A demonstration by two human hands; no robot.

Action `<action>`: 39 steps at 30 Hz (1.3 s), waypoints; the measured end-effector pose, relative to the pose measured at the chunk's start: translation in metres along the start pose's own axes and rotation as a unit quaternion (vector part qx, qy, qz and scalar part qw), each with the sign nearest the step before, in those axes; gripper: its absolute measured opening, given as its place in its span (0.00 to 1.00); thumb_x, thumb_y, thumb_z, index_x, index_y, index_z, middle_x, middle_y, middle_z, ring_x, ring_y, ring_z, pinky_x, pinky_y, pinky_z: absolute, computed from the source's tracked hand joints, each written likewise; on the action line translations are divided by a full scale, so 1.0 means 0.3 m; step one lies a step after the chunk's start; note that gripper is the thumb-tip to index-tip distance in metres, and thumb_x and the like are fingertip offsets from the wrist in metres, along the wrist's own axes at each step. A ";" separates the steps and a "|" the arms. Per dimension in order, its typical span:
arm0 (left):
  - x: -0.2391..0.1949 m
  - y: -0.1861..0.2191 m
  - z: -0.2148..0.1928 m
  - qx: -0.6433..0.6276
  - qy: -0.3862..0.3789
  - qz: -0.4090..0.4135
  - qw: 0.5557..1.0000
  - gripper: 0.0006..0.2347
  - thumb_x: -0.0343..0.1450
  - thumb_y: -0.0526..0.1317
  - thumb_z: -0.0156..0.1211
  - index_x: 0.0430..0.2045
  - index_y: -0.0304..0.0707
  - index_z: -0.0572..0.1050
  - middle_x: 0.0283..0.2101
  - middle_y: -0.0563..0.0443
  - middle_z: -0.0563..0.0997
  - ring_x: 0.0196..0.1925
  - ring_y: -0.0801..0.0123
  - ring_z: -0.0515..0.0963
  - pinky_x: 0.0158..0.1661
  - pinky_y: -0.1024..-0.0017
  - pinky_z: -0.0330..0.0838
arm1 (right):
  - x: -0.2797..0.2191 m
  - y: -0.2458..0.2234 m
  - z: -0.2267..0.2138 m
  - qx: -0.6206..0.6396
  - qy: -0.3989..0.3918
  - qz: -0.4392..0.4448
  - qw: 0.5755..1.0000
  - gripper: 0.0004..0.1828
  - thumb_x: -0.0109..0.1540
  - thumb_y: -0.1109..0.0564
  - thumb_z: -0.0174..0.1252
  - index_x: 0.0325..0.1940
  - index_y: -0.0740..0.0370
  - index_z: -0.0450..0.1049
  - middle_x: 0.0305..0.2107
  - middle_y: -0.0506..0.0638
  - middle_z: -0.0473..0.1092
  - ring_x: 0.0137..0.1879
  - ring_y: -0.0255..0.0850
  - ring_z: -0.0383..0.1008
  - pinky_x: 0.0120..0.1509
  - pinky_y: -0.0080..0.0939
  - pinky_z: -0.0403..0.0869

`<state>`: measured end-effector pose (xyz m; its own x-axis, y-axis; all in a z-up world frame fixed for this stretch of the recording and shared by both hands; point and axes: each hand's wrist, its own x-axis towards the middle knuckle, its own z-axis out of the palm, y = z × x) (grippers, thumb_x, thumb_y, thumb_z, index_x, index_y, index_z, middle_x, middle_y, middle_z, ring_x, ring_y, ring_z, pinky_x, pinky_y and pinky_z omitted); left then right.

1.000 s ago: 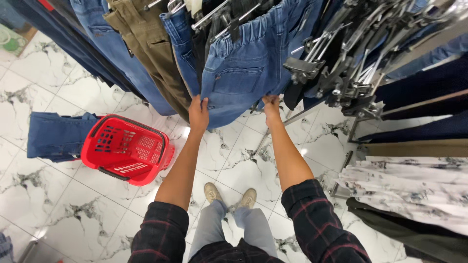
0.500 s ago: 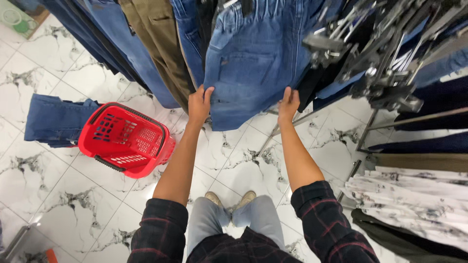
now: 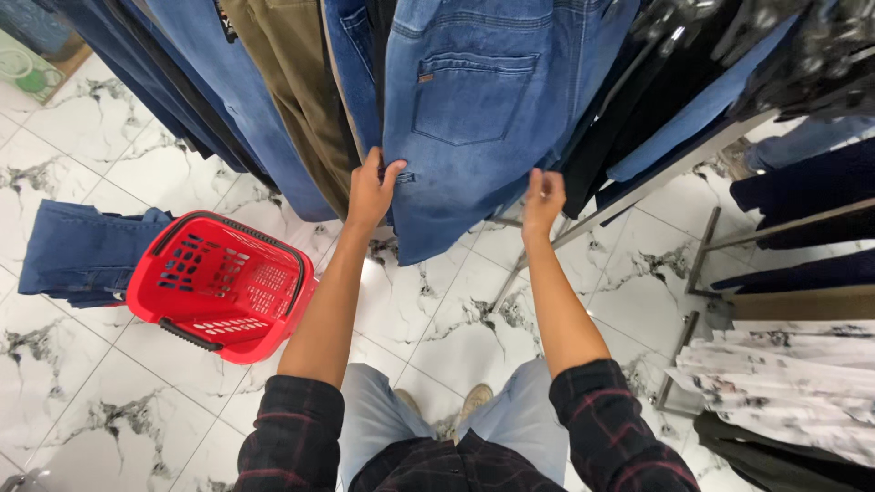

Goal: The person picks up pants from a rack, removes them from hangers to place them in a red basket, and later takes the pants back out of the basket to put them onto hangers and return them to the rack.

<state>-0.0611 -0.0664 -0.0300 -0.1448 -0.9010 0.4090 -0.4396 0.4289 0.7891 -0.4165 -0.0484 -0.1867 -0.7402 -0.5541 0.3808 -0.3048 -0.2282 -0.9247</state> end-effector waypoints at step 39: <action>0.110 -0.420 0.308 -0.024 -0.023 0.113 0.993 0.11 0.72 0.43 0.72 0.21 0.40 0.81 0.22 0.50 0.83 0.27 0.80 0.77 0.34 0.71 0.73 | 0.143 0.164 0.061 0.230 -0.156 0.016 0.961 0.12 0.51 0.71 0.76 0.28 0.60 0.80 0.21 0.44 0.73 0.29 0.31 0.71 0.36 0.36 0.75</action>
<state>-0.0923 -0.1561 -0.1582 -0.2767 -0.7828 0.5573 -0.3485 0.6222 0.7010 -0.4524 -0.0980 -0.2158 -0.5072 -0.7635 0.3999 0.0645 -0.4963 -0.8658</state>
